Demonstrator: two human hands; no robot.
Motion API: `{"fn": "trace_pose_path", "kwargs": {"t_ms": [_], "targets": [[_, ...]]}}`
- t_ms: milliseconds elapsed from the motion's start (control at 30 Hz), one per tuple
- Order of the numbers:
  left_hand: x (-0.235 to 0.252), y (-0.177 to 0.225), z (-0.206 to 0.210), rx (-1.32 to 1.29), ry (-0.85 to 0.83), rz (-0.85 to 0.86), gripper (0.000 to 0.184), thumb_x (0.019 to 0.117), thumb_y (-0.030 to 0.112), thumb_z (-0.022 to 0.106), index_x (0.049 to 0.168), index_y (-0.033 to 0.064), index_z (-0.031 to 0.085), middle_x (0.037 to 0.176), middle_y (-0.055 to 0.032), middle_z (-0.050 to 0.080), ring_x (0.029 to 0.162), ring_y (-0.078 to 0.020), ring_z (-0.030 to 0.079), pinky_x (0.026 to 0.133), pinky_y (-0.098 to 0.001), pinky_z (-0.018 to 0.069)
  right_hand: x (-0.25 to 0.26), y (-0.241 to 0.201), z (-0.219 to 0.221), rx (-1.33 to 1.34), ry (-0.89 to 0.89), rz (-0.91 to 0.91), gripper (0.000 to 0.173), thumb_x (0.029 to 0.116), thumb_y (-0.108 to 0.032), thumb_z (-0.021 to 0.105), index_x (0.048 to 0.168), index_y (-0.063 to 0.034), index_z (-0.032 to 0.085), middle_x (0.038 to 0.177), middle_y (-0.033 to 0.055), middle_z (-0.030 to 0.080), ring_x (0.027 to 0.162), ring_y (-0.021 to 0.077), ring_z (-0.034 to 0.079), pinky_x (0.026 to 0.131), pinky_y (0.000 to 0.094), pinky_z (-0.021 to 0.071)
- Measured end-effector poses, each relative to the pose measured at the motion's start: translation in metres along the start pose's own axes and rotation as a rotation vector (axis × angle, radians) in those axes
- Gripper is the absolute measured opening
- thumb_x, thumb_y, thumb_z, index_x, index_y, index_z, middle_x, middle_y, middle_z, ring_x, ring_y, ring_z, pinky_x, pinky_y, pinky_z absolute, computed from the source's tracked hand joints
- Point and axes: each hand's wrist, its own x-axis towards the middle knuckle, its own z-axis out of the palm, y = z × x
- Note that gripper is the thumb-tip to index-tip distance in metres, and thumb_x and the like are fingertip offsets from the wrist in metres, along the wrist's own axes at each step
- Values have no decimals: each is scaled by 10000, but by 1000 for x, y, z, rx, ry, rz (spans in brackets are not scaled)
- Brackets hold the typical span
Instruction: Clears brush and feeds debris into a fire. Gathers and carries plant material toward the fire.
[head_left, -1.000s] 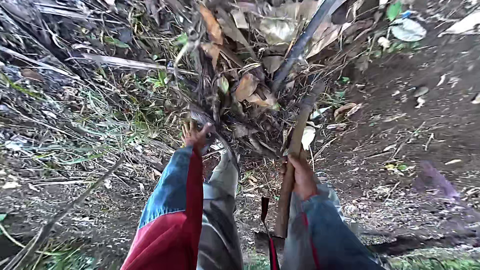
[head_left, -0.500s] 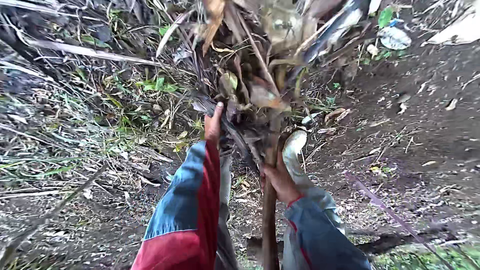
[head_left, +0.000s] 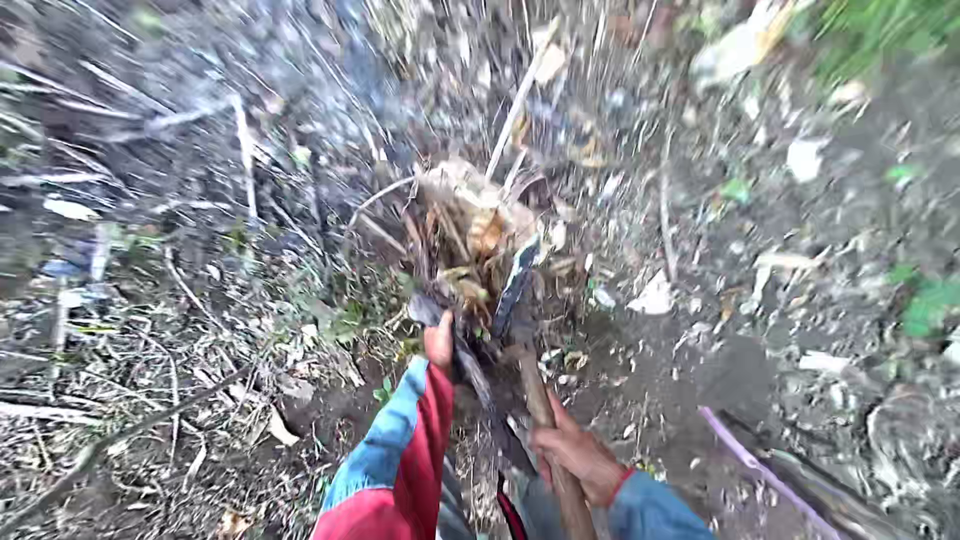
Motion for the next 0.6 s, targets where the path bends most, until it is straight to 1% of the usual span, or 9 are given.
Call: {"fn": "trace_pose_path", "kwargs": {"t_ms": [67,133,200,267,333,400,500,533,600], "targets": [[-54,38,-43,-124,57,18,495,1021,411,594,1225,-37,645,1032,-215,710,931,-301,701,848,-538,577,-52,-18,33,-104,-18,-31,964,910,-136,638,1632,-261,12,760,55,542,531,196,585,502,395,563],[-106,73,-86,-272,115,70,422,1033,353,568,1142,-46,651,940,-194,694,838,-277,685,760,-513,579,-99,-37,65,-191,-49,-67,981,902,-122,661,1632,-261,21,753,54,541,531,188,575,498,387,548],[-145,108,-127,-420,189,121,433,1048,355,559,1169,-53,641,964,-200,700,861,-281,697,780,-516,588,-138,-61,99,-284,-110,-131,977,891,-127,674,1630,-264,50,763,61,545,525,186,567,487,384,540],[-171,141,-166,-547,282,173,458,1056,382,533,1138,-54,648,941,-198,704,842,-279,705,766,-515,598,-163,-87,135,-393,-185,-188,968,889,-133,677,1625,-289,66,777,64,543,526,190,566,486,390,544],[-181,174,-203,-645,356,224,506,1069,418,484,1087,-59,653,910,-198,693,817,-281,692,747,-527,587,-179,-120,173,-534,-235,-240,979,911,-145,669,1637,-313,34,793,74,562,534,200,582,498,396,553],[-186,204,-238,-744,405,294,525,1087,432,424,1095,-49,636,898,-179,680,797,-259,680,719,-509,586,-189,-149,207,-636,-291,-281,999,912,-152,668,1641,-345,13,818,89,574,529,208,587,496,403,558],[-181,251,-281,-924,416,428,520,1103,437,334,1205,-10,579,964,-162,672,840,-250,678,729,-507,589,-194,-198,250,-753,-393,-351,999,927,-155,664,1641,-365,-3,857,102,576,531,208,586,497,407,561],[-183,269,-293,-977,418,473,518,1108,434,308,1258,5,557,1017,-163,673,889,-252,682,759,-516,591,-192,-214,262,-783,-436,-377,1002,927,-155,660,1640,-362,-12,863,104,572,529,210,585,491,409,560],[-184,307,-319,-1054,454,571,510,1116,426,289,1291,21,545,1059,-156,679,942,-247,687,795,-515,595,-190,-248,288,-836,-506,-422,1010,929,-140,658,1643,-371,-18,874,113,581,520,214,584,476,413,559]]}}
